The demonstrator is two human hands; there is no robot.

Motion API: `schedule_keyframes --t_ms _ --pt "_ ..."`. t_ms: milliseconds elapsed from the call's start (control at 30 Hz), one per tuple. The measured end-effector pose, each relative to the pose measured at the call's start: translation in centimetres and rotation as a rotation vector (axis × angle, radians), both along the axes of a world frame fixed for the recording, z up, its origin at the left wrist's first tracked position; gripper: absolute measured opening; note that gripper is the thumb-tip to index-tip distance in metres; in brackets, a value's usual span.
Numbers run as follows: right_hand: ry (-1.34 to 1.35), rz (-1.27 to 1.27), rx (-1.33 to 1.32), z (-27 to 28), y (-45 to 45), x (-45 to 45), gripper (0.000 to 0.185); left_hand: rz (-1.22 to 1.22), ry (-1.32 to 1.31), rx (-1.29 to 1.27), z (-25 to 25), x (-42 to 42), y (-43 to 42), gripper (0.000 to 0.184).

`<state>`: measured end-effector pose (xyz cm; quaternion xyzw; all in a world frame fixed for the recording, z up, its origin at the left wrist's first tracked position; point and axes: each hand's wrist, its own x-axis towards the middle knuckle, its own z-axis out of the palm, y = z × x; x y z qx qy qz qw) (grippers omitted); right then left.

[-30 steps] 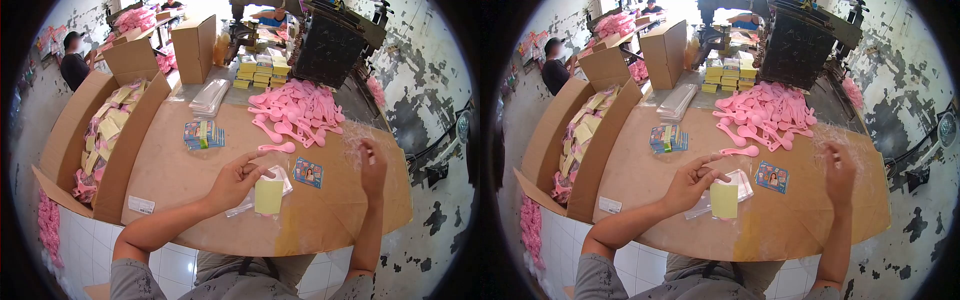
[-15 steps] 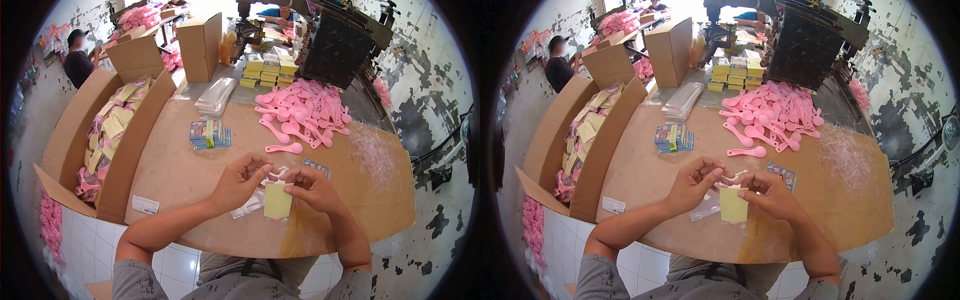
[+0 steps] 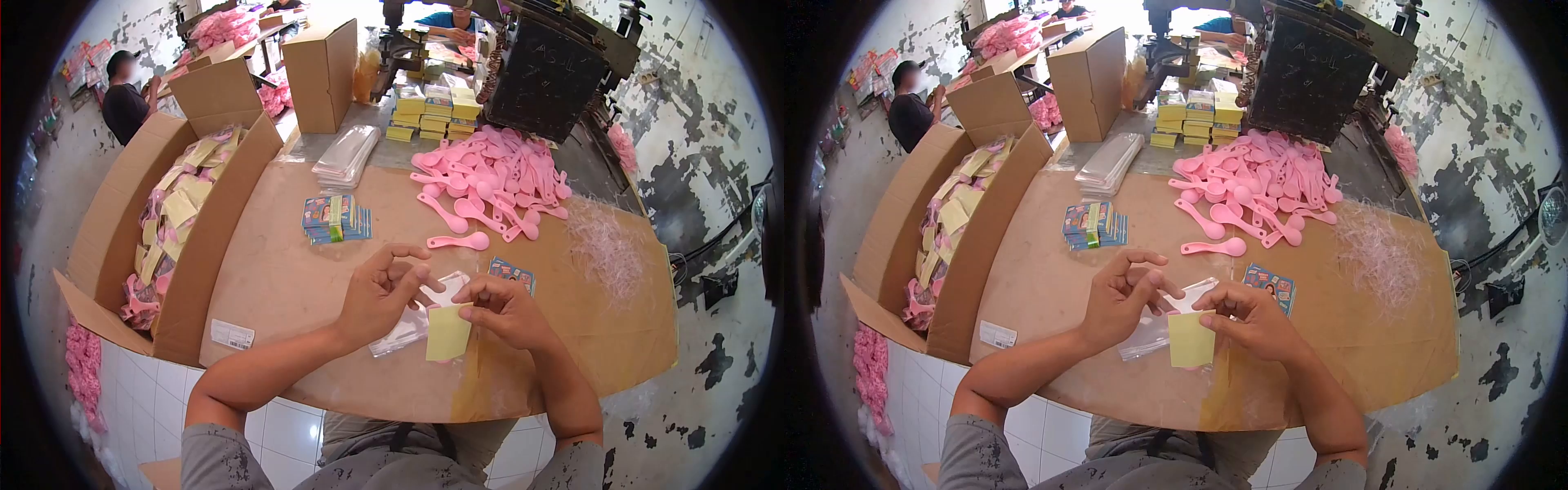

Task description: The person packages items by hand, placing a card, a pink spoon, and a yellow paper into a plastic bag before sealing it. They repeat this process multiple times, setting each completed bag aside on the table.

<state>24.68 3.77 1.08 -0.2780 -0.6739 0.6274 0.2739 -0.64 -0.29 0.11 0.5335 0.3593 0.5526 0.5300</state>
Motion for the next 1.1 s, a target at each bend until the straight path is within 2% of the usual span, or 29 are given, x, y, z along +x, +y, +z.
schedule_keyframes --t_ms 67,167,300,367,700,1100 --pt "0.028 -0.024 0.046 -0.7 0.3 0.2 0.020 -0.070 -0.073 -0.017 -0.5 -0.1 0.3 0.032" --pt "0.068 -0.060 0.006 -0.3 0.1 0.3 0.016 -0.150 0.040 0.091 -1.0 0.8 0.5 0.041" --pt "0.054 -0.075 -0.037 0.8 -0.1 0.4 0.015 -0.194 0.037 -0.054 -0.8 1.3 -0.1 0.037" --pt "0.103 -0.071 0.000 -0.6 0.2 0.5 0.017 -0.193 0.073 -0.128 -0.7 0.8 0.0 0.032" --pt "0.113 -0.236 -0.002 -1.4 0.4 0.3 0.015 -0.122 0.115 -0.121 -0.9 0.9 0.1 0.028" --pt "0.167 -0.221 -0.026 -2.2 1.6 0.8 0.015 -0.187 0.144 -0.044 -2.2 0.2 1.5 0.030"
